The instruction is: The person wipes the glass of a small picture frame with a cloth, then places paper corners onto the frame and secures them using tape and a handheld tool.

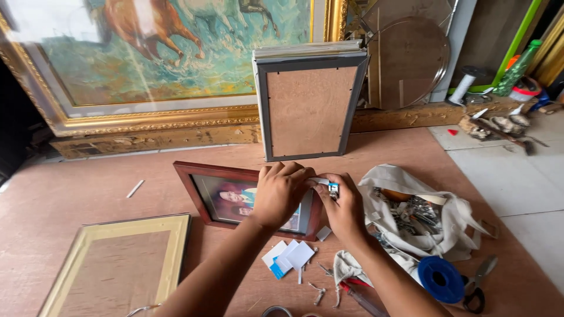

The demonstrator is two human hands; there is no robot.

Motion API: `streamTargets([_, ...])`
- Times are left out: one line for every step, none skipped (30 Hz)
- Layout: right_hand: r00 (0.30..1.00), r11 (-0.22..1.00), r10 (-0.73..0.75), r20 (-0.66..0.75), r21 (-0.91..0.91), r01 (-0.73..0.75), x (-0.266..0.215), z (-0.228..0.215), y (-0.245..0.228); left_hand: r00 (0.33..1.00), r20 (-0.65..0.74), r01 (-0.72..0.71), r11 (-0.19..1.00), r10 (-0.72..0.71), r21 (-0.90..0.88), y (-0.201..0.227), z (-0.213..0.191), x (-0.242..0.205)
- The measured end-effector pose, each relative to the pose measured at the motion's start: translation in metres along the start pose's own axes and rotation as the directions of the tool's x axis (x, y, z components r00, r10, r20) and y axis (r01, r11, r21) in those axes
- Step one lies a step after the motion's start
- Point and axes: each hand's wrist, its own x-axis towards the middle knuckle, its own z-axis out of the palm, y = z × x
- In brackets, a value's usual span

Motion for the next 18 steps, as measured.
streamTargets([1.0,1.0,0.002,-0.003,-0.008,-0.002,0.002,0.0,-0.001,1.0,0.0,-0.004,1.0,0.004,-0.008,-0.004,0.003,0.002])
streamTargets([1.0,1.0,0.012,0.006,-0.008,-0.012,0.004,0.0,-0.002,1.0,0.001,-0.017,1.0,0.017,0.002,-0.007,0.005,0.004])
streamTargets([1.0,1.0,0.018,0.017,-0.007,-0.018,0.008,0.001,-0.002,1.0,0.0,-0.027,1.0,0.027,0.014,-0.011,0.008,0.007])
streamTargets([1.0,1.0,0.017,0.017,-0.014,-0.017,0.01,-0.001,-0.002,1.0,-0.004,-0.028,1.0,0.028,0.007,-0.01,0.008,0.009])
streamTargets([0.999,0.999,0.036,0.031,-0.017,-0.036,0.009,-0.002,-0.001,1.0,-0.01,-0.024,1.0,0.024,0.0,-0.009,0.006,0.008])
streamTargets([0.998,0.998,0.055,0.044,-0.019,-0.054,0.008,-0.002,-0.001,1.0,-0.017,-0.02,1.0,0.02,-0.007,-0.007,0.005,0.007])
streamTargets([0.997,0.998,0.061,0.049,-0.02,-0.06,0.007,-0.005,-0.004,1.0,-0.012,-0.016,1.0,0.016,-0.01,-0.005,0.003,0.004])
streamTargets([0.994,0.997,0.082,0.077,-0.02,-0.081,0.005,-0.007,-0.008,1.0,-0.017,-0.015,1.0,0.015,-0.019,-0.003,0.001,0.0])
streamTargets([0.989,0.995,0.101,0.104,-0.021,-0.099,0.004,-0.009,-0.01,1.0,-0.025,-0.014,1.0,0.014,-0.028,-0.002,-0.001,-0.003])
streamTargets([0.989,0.994,0.105,0.108,-0.021,-0.103,0.004,-0.013,-0.014,1.0,-0.021,-0.011,1.0,0.01,-0.029,0.001,-0.003,-0.006])
streamTargets([0.983,0.994,0.113,0.145,-0.01,-0.113,0.002,-0.017,-0.018,1.0,-0.016,-0.009,1.0,0.009,-0.019,0.004,-0.005,-0.01])
streamTargets([0.976,0.992,0.121,0.181,0.002,-0.123,0.0,-0.02,-0.022,1.0,-0.011,-0.008,1.0,0.008,-0.009,0.006,-0.007,-0.015])
streamTargets([0.976,0.992,0.121,0.182,0.002,-0.123,0.004,-0.028,-0.025,1.0,-0.011,-0.007,1.0,0.007,-0.009,0.008,-0.01,-0.018])
streamTargets([0.948,0.98,0.165,0.272,0.065,-0.189,0.007,-0.035,-0.028,1.0,-0.02,-0.018,1.0,0.018,0.022,0.01,-0.011,-0.023])
streamTargets([0.905,0.957,0.205,0.373,0.118,-0.266,0.004,-0.043,-0.032,1.0,-0.023,-0.017,0.999,0.019,0.05,0.015,-0.012,-0.035])
streamTargets([0.899,0.955,0.211,0.384,0.116,-0.274,0.001,-0.049,-0.025,1.0,-0.016,-0.006,0.999,0.007,0.046,0.019,-0.016,-0.042])
streamTargets([0.847,0.875,0.269,0.459,0.251,-0.414,-0.002,-0.055,-0.018,1.0,-0.016,-0.014,1.0,0.015,0.02,0.022,-0.021,-0.05])
streamTargets([0.785,0.755,0.307,0.539,0.364,-0.545,-0.005,-0.061,-0.01,1.0,-0.016,-0.022,1.0,0.022,-0.006,0.026,-0.025,-0.056])
